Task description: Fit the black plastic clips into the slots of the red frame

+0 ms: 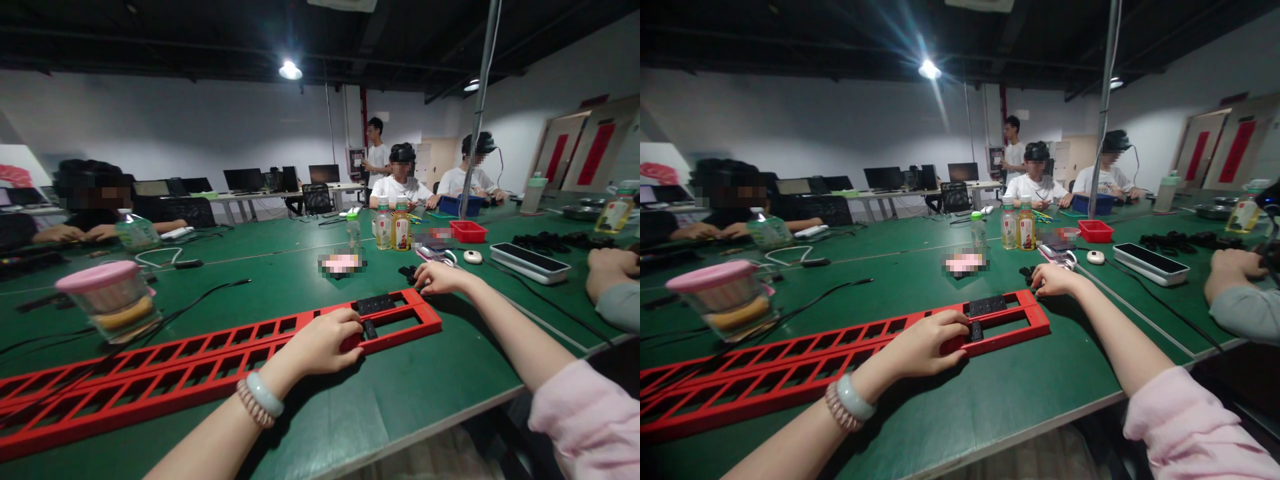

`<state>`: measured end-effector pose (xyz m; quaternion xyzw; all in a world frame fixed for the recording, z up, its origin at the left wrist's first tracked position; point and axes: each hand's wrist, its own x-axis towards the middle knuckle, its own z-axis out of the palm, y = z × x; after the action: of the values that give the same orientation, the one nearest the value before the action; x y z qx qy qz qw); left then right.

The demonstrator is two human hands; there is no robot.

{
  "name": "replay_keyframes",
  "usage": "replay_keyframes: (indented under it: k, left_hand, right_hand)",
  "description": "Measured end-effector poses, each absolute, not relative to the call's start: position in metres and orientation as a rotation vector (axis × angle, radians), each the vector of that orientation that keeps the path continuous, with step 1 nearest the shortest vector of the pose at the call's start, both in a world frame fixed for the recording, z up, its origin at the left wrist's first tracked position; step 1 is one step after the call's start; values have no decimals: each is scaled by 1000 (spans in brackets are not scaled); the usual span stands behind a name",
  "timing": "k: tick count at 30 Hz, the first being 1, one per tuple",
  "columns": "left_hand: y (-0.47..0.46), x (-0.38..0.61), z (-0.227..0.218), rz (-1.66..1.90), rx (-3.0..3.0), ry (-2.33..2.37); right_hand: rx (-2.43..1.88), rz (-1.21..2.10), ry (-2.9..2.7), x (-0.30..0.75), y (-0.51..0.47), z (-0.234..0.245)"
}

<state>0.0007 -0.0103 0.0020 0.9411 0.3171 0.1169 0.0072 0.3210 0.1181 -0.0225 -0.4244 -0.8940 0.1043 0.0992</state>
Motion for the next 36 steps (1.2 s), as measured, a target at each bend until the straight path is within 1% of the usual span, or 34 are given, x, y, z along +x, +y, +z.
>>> replay_keyframes:
  k: [6,9,15,22,29,36]
  left_hand:
    - [-11,1,2,382,2933,987]
    - [-11,1,2,385,2936,984]
    - [-11,0,2,372,2962,975]
    - [-11,1,2,391,2991,889]
    - [-13,2,3,393,3014,913]
    - [-15,3,2,372,3037,860]
  right_hand:
    - [-1296,312,-2579,320,114,-18]
    - [-1298,262,-2504,317,110,-13]
    - [-1175,198,-2386,302,89,2]
    - [-963,600,-2406,269,56,3]
    - [-805,418,-2465,250,42,4]
    - [-784,429,-2462,242,40,-3]
